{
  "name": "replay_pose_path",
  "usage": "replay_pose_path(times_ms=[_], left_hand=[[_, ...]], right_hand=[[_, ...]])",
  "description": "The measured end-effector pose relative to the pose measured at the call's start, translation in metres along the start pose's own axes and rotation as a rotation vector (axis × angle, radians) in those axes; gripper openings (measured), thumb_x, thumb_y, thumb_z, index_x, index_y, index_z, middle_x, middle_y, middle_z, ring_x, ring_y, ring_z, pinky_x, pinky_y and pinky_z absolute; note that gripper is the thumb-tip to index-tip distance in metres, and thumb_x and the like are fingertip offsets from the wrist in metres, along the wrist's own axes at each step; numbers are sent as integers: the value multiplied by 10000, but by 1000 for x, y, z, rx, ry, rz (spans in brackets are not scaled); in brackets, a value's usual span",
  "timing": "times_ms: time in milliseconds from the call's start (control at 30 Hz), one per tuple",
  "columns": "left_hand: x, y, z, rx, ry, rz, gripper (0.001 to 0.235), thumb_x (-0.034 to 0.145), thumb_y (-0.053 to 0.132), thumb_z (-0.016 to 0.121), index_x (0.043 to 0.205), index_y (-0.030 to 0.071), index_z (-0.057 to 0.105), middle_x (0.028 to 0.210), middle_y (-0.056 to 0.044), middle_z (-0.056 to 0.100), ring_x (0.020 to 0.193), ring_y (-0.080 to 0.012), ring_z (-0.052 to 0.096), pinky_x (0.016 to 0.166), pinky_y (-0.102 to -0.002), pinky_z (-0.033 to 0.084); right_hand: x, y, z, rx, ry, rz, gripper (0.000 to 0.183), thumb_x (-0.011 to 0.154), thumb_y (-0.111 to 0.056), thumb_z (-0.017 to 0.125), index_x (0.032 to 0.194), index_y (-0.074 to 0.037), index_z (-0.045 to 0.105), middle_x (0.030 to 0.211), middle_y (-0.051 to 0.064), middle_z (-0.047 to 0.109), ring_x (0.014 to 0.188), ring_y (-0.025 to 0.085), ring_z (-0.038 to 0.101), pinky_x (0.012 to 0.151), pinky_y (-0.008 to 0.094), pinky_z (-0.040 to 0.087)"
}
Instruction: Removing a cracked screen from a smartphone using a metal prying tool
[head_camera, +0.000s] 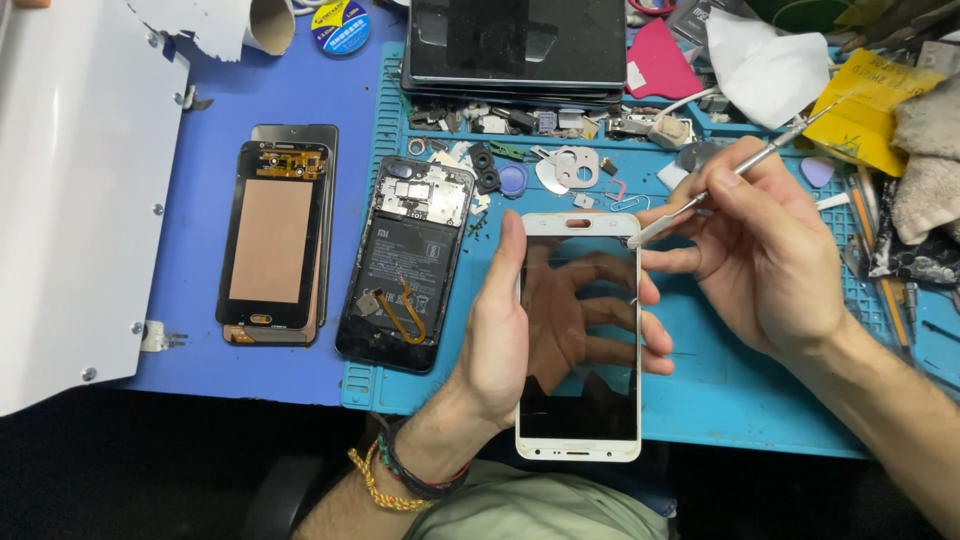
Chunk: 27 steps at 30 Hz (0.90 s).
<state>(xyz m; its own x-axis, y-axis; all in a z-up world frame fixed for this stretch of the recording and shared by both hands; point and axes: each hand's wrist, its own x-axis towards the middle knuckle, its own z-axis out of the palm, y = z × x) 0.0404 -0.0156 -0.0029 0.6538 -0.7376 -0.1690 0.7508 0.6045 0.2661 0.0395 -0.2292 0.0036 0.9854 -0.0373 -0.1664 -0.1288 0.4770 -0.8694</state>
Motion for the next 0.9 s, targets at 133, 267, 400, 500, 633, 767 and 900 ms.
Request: replay_pose_path(times_ms=[133,267,400,500,633,767,900], left_hand=[[-2,1,2,-9,-15,24,894,1100,718,282,1540,-39,461,1095,-261,656,883,-423,710,792,-617,604],[-2,1,4,106,13,44,889,1079,721,256,1438,-47,528,1098,-257,655,861,-430,706,771,-604,606],[-2,1,3,78,-18,34,914,1068,732,280,1311,-107,547,1102,-261,648,877,-434,708,799,-624,598],[0,2,4,35,-8,50,896,1083,718,304,1356,-105,533,1090,-241,651,890,-438,702,833,-641,595],[0,0,4,24,-9,24,949,1071,747,293,1349,-131,522,1109,-254,640,901,-429,707,817,-635,603],[-1,0,5,11,-18,12,853,1102,716,280,1513,-12,454,1087,-257,642,889,-438,703,818,-666,582],[0,0,3,3,-25,5,867,1100,721,288,1531,-15,446,1091,-243,641,895,-430,706,826,-671,578]], right_hand=[[-1,0,1,-19,-10,-10,168,1105,-195,558,1052,-63,468,989,274,660,891,358,745,693,409,702],[-2,-3,0,-22,-40,-9,124,1102,-166,550,1063,-73,479,989,177,601,1049,353,748,740,438,707],[-2,-6,4,-34,-18,28,130,1076,-170,580,1073,-60,510,991,178,642,1006,299,738,742,420,702],[1,-8,9,-67,43,36,136,1059,-189,624,1091,-70,567,952,125,660,896,236,735,774,399,701],[1,-8,9,-118,64,-1,162,1082,-192,609,1113,-60,521,900,200,680,874,273,759,758,348,697],[1,-6,7,-141,98,-22,158,1080,-195,618,1114,-73,523,903,177,678,893,246,757,754,339,699],[0,-5,9,-162,148,5,185,1068,-203,612,1163,-72,522,976,251,708,903,240,744,788,351,686]])
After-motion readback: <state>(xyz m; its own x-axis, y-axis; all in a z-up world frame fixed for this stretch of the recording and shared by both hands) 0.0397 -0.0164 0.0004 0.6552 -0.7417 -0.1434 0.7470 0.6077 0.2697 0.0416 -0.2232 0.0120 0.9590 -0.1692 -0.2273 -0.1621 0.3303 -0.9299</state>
